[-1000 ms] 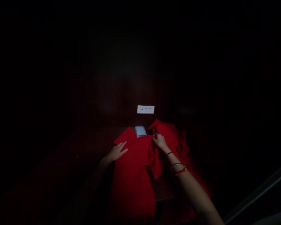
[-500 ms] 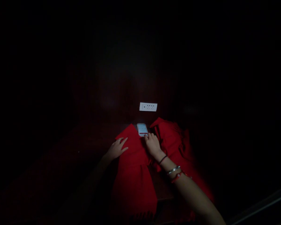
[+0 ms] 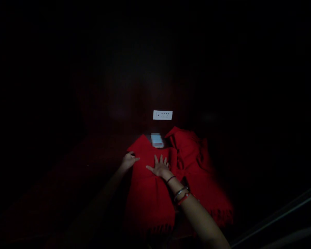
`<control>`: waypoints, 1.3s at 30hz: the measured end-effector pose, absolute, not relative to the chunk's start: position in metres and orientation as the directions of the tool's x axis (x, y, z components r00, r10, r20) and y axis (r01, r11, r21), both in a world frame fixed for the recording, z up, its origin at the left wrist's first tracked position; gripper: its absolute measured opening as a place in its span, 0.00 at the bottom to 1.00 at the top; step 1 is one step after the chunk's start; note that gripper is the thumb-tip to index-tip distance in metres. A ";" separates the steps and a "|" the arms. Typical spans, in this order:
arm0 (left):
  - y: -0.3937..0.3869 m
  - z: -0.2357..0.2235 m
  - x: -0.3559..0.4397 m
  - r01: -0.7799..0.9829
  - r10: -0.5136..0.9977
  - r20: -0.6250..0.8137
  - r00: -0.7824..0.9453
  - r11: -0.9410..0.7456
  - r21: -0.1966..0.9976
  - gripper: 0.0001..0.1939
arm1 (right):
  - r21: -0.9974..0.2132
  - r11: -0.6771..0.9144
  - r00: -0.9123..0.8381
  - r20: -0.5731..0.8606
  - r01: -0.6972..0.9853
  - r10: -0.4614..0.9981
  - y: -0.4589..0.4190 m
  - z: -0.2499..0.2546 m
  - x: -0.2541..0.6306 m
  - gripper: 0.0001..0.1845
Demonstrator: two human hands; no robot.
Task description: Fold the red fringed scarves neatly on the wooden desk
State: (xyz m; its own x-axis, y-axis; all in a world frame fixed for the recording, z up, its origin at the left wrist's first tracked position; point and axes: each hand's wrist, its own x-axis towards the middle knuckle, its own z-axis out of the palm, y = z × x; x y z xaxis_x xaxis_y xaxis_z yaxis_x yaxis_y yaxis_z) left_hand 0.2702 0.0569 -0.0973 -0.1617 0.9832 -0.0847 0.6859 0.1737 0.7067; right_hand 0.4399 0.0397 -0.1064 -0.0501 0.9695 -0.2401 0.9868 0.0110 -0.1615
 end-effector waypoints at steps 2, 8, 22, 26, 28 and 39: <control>0.057 -0.099 0.269 0.677 0.981 -0.079 -0.175 0.178 0.714 0.32 | -0.165 0.007 -0.049 -0.250 0.986 0.967 0.041 -0.110 0.439 0.45; 0.050 -0.094 0.268 0.748 0.979 -0.145 -0.146 0.205 0.632 0.42 | -0.146 0.021 -0.070 -0.334 0.989 0.940 0.044 -0.097 0.436 0.47; 0.034 -0.115 0.299 0.894 0.923 -0.008 0.384 -0.369 0.254 0.31 | 0.047 0.066 -0.072 0.139 0.997 0.988 0.019 -0.058 0.522 0.26; 0.049 -0.116 0.274 0.904 0.915 -0.132 0.382 -0.340 0.258 0.34 | 0.006 0.133 -0.133 0.145 0.991 0.980 0.011 -0.060 0.531 0.13; 0.053 -0.111 0.257 0.914 0.906 -0.203 0.372 -0.319 0.252 0.36 | -0.023 0.143 -0.136 0.182 0.990 0.974 0.010 -0.054 0.533 0.12; 0.046 -0.095 0.241 0.895 0.897 -0.195 0.397 -0.331 0.299 0.35 | 0.063 0.292 -0.294 0.377 0.954 0.878 -0.006 -0.041 0.474 0.24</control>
